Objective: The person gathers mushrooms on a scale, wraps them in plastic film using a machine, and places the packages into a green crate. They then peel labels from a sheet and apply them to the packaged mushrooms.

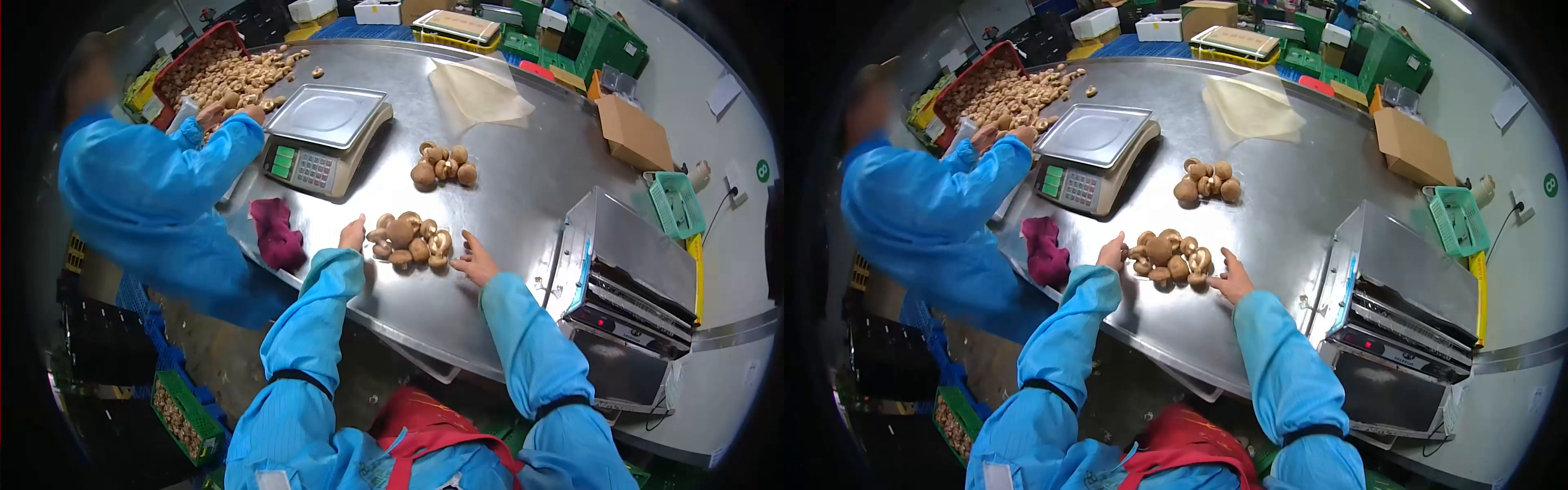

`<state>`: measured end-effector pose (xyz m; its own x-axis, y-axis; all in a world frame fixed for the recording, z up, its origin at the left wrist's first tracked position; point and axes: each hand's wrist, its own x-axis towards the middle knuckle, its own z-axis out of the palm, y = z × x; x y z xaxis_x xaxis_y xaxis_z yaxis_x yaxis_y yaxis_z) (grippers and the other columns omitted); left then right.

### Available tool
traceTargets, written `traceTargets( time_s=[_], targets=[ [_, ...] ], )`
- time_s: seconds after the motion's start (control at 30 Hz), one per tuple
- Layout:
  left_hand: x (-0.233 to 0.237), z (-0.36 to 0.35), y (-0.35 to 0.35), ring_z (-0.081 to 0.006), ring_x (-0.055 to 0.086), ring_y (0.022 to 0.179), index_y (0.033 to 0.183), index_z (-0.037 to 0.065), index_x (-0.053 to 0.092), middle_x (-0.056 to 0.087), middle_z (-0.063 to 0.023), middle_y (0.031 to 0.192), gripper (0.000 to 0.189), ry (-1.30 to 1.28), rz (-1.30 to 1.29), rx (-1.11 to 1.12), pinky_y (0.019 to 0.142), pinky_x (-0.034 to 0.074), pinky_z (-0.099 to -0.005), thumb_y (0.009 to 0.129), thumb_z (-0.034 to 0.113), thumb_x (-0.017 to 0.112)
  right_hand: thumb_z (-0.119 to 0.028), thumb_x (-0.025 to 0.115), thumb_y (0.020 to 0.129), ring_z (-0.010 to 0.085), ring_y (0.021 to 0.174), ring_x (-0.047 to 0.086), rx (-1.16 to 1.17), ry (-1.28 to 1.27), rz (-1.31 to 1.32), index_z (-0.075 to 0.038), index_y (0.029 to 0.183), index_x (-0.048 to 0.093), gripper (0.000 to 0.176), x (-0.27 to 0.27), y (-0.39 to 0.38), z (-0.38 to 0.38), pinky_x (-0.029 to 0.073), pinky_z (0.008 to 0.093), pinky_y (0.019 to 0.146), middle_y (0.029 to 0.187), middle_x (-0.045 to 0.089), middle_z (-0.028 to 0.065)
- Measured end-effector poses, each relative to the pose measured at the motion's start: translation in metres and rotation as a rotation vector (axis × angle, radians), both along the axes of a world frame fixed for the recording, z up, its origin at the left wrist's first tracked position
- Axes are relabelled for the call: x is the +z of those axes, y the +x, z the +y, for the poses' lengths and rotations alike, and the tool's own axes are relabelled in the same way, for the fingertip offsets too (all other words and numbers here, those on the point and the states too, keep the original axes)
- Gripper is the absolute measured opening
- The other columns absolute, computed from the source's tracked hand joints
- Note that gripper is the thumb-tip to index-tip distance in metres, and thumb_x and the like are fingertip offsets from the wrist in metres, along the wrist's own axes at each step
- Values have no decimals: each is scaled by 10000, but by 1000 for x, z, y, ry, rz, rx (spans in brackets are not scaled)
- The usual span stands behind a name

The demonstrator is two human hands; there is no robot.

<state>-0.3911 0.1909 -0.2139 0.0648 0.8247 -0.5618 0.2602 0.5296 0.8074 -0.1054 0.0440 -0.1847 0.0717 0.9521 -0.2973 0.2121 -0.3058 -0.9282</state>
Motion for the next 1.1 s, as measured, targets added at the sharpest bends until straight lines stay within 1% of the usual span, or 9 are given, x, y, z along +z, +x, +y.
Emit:
traceTargets(
  time_s=[0.2, 0.27, 0.33, 0.53, 0.6, 0.73, 0.87, 1.0, 1.1],
  targets=[
    [-13, -14, 24, -191, 508, 932, 1148, 1, 508, 544, -97, 1063, 480, -29, -467, 165, 784, 388, -330, 891, 406, 490, -149, 675, 732, 254, 970, 560, 143, -80, -32, -83, 1420, 178, 851, -12, -4, 27, 477, 353, 815, 1344, 318, 234],
    [47, -39, 34, -190, 501, 941, 1170, 9, 492, 538, -88, 1091, 458, -24, -405, 127, 795, 384, -345, 906, 383, 474, -152, 672, 723, 240, 878, 556, 121, 49, -119, -68, 1397, 248, 800, -26, 0, 18, 482, 338, 771, 1305, 340, 193],
    [51, -39, 38, -194, 499, 931, 1171, 5, 485, 540, -75, 1086, 449, -43, -443, 77, 782, 388, -349, 918, 374, 462, -179, 676, 717, 298, 976, 549, 8, 82, -76, -55, 1367, 304, 760, 25, 4, -8, 482, 343, 846, 1248, 357, 210],
    [185, -64, 139, -191, 423, 1064, 1323, 39, 349, 453, -58, 1212, 562, -106, -620, -340, 900, 351, -375, 927, 429, 432, -260, 714, 734, 222, 859, 552, -223, 241, -122, -13, 1324, 361, 731, 123, 99, -80, 471, 317, 739, 1197, 412, 185],
    [220, -82, 196, -185, 447, 1036, 1258, 60, 405, 465, -50, 1172, 497, -67, -644, -430, 890, 365, -375, 931, 434, 421, -243, 717, 733, 184, 822, 564, -284, 285, -158, 16, 1297, 384, 704, 146, 152, -103, 479, 301, 694, 1115, 502, 160],
    [227, -109, 317, -188, 492, 953, 1029, 98, 466, 479, -36, 1006, 351, -143, -711, -560, 849, 391, -378, 927, 433, 437, -215, 712, 739, 129, 688, 569, -398, 224, -65, 57, 1271, 410, 669, 190, 256, -159, 477, 250, 602, 1029, 589, 100],
    [210, -148, 423, -192, 487, 904, 974, 104, 467, 470, -33, 932, 324, -201, -700, -520, 786, 412, -386, 912, 422, 477, -196, 677, 772, 122, 845, 562, -424, 123, -40, 22, 1300, 402, 634, 189, 350, -202, 462, 241, 647, 1182, 517, 91],
    [186, -176, 481, -218, 485, 962, 1041, 63, 478, 495, -61, 1013, 383, -248, -608, -422, 829, 406, -407, 911, 423, 480, -207, 693, 761, 166, 890, 573, -429, 105, 33, 45, 1305, 386, 674, 159, 413, -220, 471, 256, 678, 1182, 531, 134],
    [175, -178, 479, -243, 467, 1096, 1235, 9, 412, 502, -97, 1146, 534, -153, -578, -410, 916, 371, -410, 912, 431, 472, -182, 663, 790, 166, 915, 559, -457, 87, 60, 25, 1278, 431, 579, 152, 423, -234, 464, 257, 712, 1149, 546, 118]
  ],
)
